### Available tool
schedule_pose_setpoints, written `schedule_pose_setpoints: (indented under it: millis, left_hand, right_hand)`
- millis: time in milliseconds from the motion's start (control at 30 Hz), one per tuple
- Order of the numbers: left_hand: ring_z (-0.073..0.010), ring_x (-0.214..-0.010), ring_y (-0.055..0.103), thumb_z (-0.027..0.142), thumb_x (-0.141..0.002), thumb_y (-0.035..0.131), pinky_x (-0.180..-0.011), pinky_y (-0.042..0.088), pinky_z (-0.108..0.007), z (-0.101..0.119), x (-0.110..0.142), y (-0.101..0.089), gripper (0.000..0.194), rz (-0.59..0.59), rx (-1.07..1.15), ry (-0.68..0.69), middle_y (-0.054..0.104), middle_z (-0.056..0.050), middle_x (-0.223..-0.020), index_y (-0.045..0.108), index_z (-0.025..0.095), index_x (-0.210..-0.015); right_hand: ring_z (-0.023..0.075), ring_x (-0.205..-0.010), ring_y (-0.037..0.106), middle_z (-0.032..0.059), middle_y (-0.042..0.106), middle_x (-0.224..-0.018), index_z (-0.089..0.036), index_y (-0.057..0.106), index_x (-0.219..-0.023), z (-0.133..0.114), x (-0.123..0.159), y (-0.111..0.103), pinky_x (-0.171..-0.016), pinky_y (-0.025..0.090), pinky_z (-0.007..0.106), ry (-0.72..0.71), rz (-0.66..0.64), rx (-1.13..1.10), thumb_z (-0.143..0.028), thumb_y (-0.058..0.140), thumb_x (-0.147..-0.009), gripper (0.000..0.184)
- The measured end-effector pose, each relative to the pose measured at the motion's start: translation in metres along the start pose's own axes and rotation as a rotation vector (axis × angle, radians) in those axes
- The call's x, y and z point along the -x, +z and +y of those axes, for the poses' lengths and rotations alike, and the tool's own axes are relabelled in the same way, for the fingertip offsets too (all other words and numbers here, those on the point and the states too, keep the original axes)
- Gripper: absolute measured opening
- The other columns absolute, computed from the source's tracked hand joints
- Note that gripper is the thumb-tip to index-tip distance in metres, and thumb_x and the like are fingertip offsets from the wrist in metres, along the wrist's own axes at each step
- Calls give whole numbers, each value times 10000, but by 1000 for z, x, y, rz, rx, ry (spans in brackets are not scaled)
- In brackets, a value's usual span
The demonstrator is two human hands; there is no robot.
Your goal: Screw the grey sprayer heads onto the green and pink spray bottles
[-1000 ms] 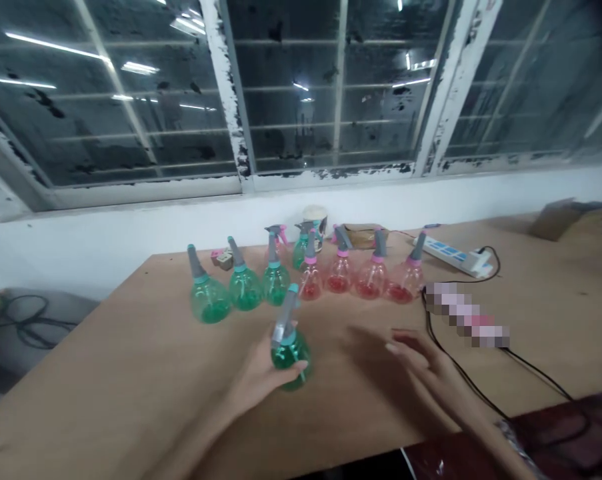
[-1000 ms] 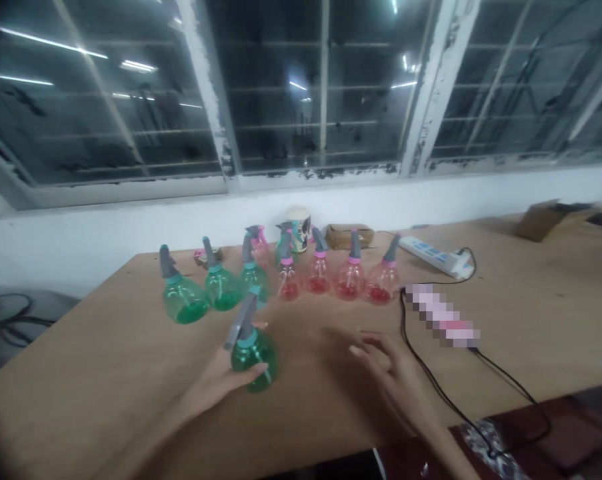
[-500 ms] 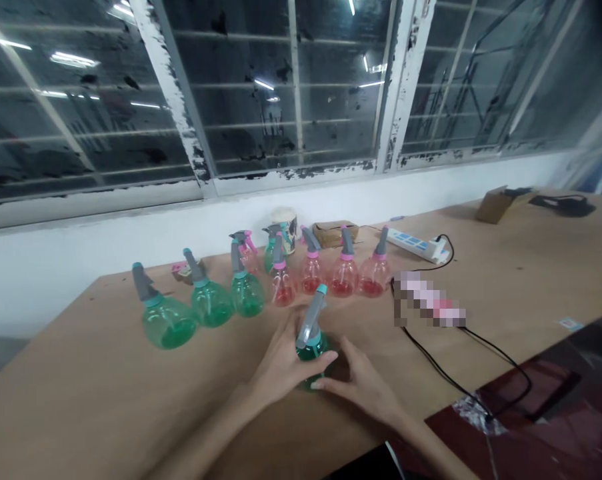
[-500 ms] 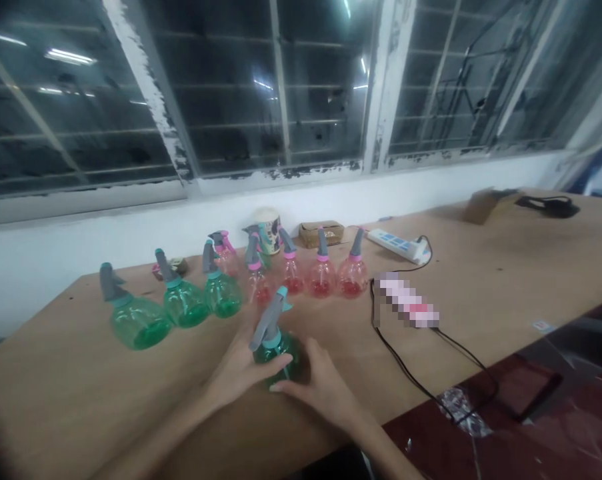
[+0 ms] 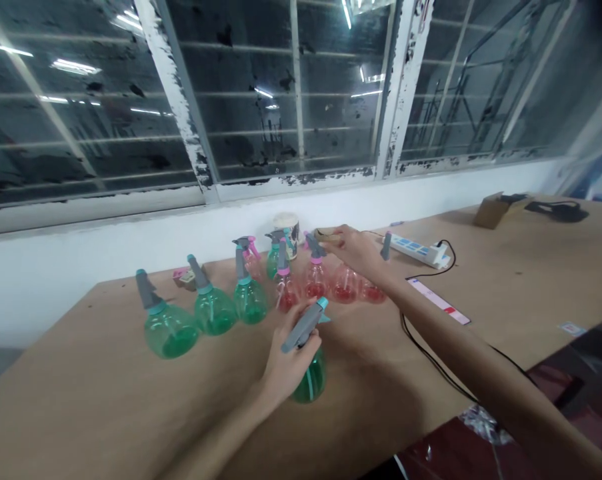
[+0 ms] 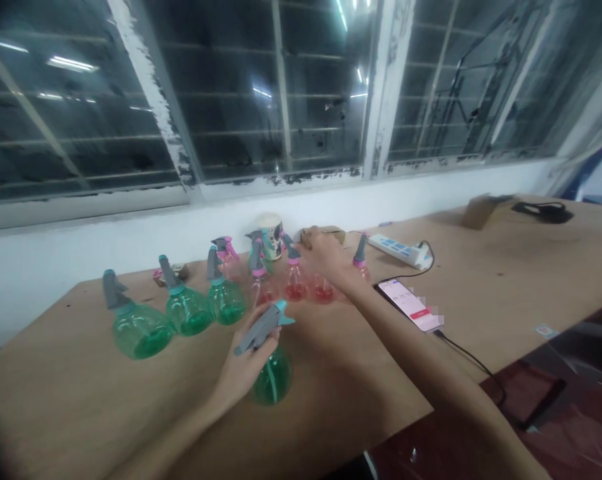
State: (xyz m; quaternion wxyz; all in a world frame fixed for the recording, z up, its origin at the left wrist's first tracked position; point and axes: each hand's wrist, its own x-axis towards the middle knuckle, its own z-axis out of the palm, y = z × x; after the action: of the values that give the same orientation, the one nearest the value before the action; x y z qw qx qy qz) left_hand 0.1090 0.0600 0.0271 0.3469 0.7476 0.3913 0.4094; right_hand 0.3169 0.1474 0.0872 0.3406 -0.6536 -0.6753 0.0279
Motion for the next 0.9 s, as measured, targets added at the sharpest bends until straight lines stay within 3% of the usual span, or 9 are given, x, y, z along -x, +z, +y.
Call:
schedule_pose_setpoints:
  millis: [167,333,733,900]
  left_hand:
    - [-132,-803,586,122,-748,478,-756,458,-285,1,1,0,476,40,87,6,589,-46,-1119,447,212,-1215]
    - [-114,-626,543,168,-783,468,-648,454,-268,-1,2,-1,477,15,66,-31,640,-24,-890,413,201,-1256]
    - [-120,-704,555,106,-736,479,-684,448,-254,-2,-6,1,528,23,113,-13,628,-2,-860,435,218,-1250]
    - [-120,-671,539,159,-763,497,-653,438,-243,-8,-8,2,378,56,171,-54,602,14,-756,535,201,-1137]
  right_hand:
    - [298,-950,593,192,627,-987,-90,470,-1044,-23,-44,36,-753,430,355,157,-79,281,-506,525,-770,502]
    - [315,-948,594,206,614,-1010,-77,441,-1089,-21,-51,53,-730,435,370,184,-90,298,-389,509,-787,439]
    - [290,-932,598,169,636,-976,-107,493,-1026,-16,-49,38,-729,433,346,134,-141,249,-414,529,-762,407]
    - [314,-953,585,187,623,-1007,-103,474,-1048,-21,-47,31,-745,431,373,168,-150,217,-491,536,-751,493]
